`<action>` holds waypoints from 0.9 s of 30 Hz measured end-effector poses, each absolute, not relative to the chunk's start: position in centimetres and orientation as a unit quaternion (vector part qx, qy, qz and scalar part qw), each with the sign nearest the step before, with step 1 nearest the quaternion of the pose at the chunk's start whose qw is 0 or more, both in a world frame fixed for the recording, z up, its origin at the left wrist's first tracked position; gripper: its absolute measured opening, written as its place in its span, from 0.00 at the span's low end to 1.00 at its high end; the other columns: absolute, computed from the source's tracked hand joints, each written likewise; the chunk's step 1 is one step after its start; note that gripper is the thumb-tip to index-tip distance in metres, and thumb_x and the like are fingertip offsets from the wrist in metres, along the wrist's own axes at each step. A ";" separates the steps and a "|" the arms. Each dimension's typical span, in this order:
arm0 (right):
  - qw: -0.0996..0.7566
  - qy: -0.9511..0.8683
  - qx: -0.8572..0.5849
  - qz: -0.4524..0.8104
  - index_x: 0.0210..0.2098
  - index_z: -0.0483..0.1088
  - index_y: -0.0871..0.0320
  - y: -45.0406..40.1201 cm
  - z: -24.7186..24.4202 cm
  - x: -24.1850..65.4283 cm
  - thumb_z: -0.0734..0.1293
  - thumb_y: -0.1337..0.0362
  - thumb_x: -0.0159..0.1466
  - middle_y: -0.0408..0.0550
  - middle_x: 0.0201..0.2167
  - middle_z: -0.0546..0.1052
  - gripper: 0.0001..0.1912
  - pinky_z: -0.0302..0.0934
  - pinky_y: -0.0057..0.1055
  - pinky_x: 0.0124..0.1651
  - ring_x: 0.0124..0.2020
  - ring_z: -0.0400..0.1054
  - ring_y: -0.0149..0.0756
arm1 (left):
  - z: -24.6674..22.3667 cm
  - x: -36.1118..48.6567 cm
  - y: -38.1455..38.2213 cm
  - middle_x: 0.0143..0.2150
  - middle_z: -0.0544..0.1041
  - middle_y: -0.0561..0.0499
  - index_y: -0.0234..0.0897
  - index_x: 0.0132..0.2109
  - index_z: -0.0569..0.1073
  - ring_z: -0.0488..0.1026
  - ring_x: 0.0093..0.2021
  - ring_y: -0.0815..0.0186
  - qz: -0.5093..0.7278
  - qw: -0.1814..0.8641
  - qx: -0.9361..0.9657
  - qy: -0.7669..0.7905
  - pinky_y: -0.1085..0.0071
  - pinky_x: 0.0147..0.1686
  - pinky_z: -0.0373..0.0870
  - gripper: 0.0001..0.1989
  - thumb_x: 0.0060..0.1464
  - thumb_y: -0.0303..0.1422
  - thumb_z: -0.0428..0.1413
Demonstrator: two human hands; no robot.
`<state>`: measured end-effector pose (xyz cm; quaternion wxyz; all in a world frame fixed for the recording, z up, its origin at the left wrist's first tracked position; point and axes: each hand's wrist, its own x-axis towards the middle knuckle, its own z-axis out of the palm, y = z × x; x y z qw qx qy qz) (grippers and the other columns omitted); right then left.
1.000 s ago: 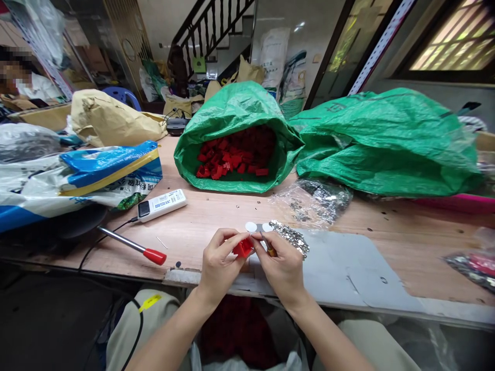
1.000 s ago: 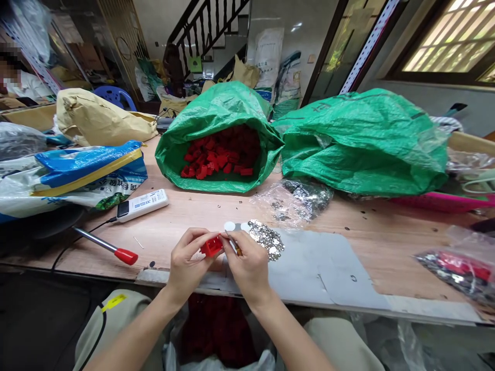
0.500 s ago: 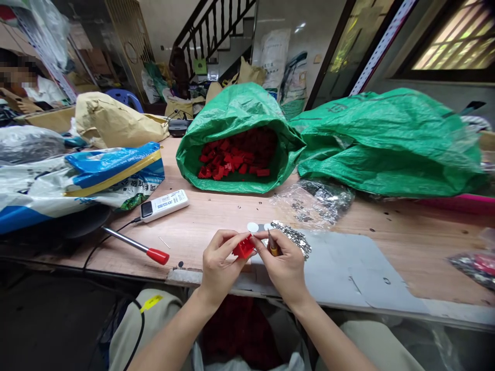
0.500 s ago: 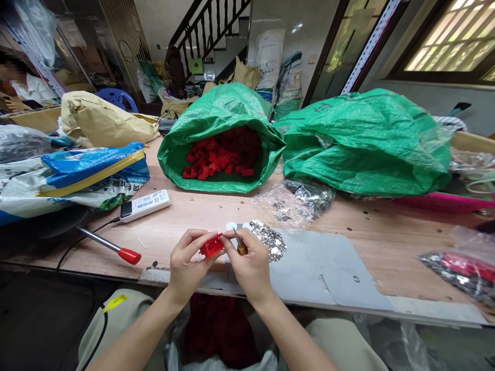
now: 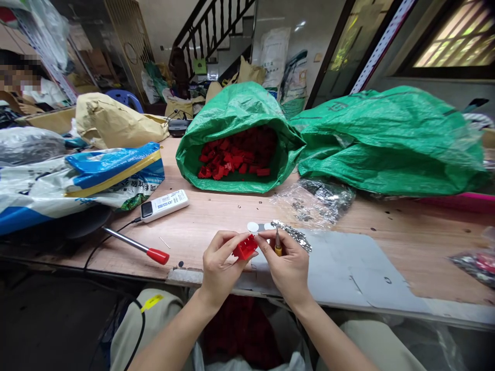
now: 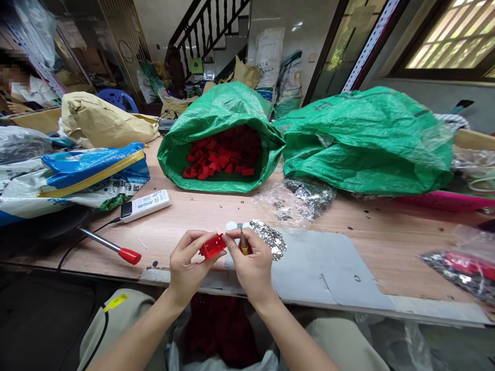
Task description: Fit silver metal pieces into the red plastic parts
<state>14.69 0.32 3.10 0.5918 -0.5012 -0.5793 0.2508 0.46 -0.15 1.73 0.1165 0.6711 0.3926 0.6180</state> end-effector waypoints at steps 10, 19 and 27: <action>0.505 -0.523 -0.488 0.483 0.40 0.73 0.55 0.5 4.1 14.9 0.73 0.51 0.60 0.39 0.27 0.67 0.16 0.48 0.25 0.20 0.19 0.51 0.25 | 1.3 0.3 0.0 0.42 0.75 0.50 0.43 0.53 0.77 0.76 0.41 0.67 0.623 0.098 0.672 0.388 0.72 0.40 0.78 0.21 0.52 0.24 0.65; 0.341 -0.485 -0.440 0.675 0.33 0.69 0.58 1.3 5.2 17.8 0.72 0.44 0.58 0.29 0.14 0.50 0.22 0.37 0.21 0.15 0.15 0.36 0.21 | 1.5 0.0 -0.1 0.40 0.76 0.51 0.44 0.54 0.77 0.77 0.38 0.68 0.605 0.140 0.689 0.375 0.74 0.37 0.78 0.22 0.52 0.26 0.66; 0.391 -0.603 -0.464 0.517 0.28 0.63 0.56 1.0 4.3 17.0 0.67 0.48 0.64 0.35 0.20 0.60 0.20 0.46 0.22 0.17 0.18 0.51 0.25 | 1.4 0.3 -0.1 0.37 0.76 0.51 0.43 0.53 0.77 0.77 0.37 0.69 0.585 0.115 0.722 0.351 0.75 0.38 0.78 0.21 0.54 0.21 0.63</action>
